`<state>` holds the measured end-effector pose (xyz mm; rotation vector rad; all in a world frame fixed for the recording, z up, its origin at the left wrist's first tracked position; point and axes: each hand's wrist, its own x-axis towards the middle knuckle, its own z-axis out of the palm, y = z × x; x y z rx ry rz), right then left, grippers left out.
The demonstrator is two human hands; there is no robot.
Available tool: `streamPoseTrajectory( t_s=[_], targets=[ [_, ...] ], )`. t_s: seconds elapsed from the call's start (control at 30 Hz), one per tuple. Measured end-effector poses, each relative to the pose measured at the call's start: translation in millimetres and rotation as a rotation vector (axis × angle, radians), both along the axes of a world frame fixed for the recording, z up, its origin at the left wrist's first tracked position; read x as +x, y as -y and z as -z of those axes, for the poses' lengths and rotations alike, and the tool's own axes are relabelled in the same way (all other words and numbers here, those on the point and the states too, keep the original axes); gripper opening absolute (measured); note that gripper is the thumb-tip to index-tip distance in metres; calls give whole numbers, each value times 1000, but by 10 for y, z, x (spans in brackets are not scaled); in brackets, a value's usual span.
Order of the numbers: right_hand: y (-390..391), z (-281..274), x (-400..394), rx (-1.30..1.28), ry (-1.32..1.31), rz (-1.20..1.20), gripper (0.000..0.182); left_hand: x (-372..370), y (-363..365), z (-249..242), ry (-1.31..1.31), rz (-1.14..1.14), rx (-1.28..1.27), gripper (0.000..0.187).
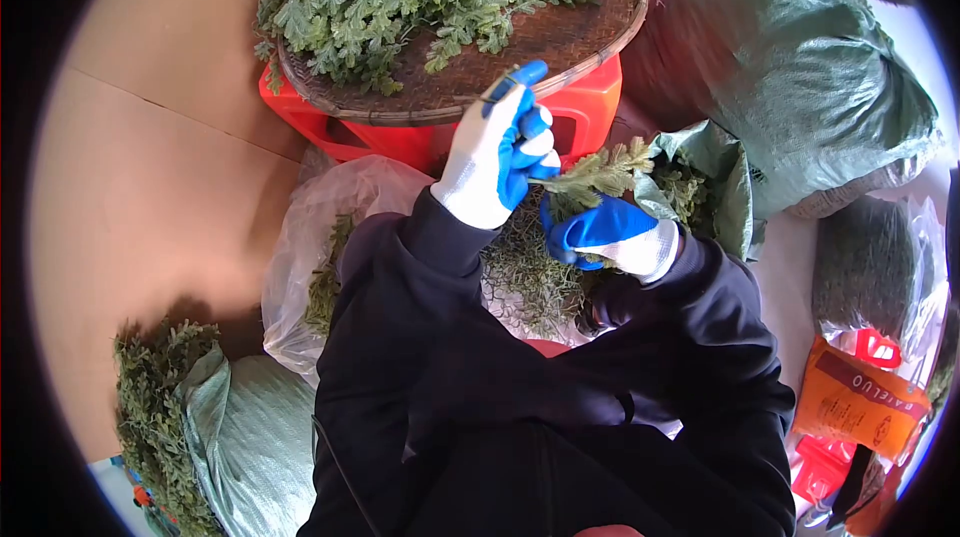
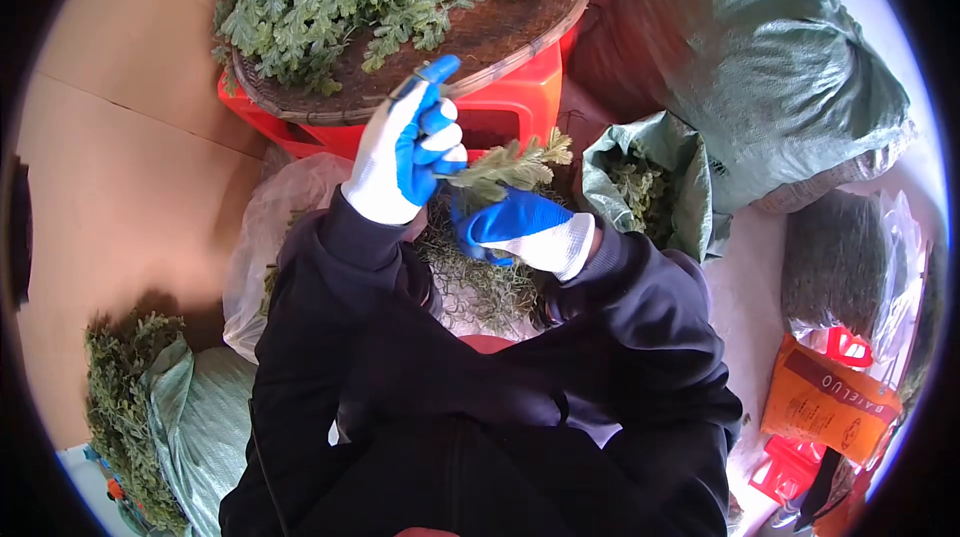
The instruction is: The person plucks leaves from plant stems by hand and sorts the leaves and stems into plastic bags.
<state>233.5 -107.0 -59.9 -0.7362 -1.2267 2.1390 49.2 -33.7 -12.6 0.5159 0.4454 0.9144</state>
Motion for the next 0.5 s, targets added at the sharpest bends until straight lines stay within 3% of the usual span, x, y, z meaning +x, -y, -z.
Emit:
streamPoseTrajectory(
  t_s=[0.03,0.1,0.13,0.17,0.2,0.23,0.27,0.37,0.4,0.43,0.47,0.5],
  targets=[
    [19,47,19,-26,-78,-30,25,-24,-15,-22,16,-24,-8,37],
    [-16,216,77,169,41,-157,30,-13,-50,-95,18,-109,-26,36],
    [75,-24,33,319,18,-266,35,-21,-88,-158,-34,-289,44,31],
    [166,-264,-11,468,-20,-360,41,-222,-363,-24,136,-344,79,25],
    [202,-375,17,537,107,-501,41,-627,-731,214,394,-278,152,23],
    [239,-487,44,623,224,-650,42,-906,-911,249,292,-395,214,25],
    [234,-427,154,723,384,-583,41,-954,-874,158,182,-475,222,25],
    [-43,-293,572,1168,938,-190,31,-578,-532,-14,-130,-305,58,27],
    [-227,-104,771,724,1149,-41,31,-445,-409,-49,-218,-264,36,30],
    [-370,204,1134,834,1388,80,43,-345,-305,-82,-245,-192,57,33],
    [-509,136,1304,502,1402,102,46,-292,-239,-95,-274,-126,75,35],
    [-618,270,1574,597,1402,60,49,-355,-274,19,-245,10,112,41]
  ],
)
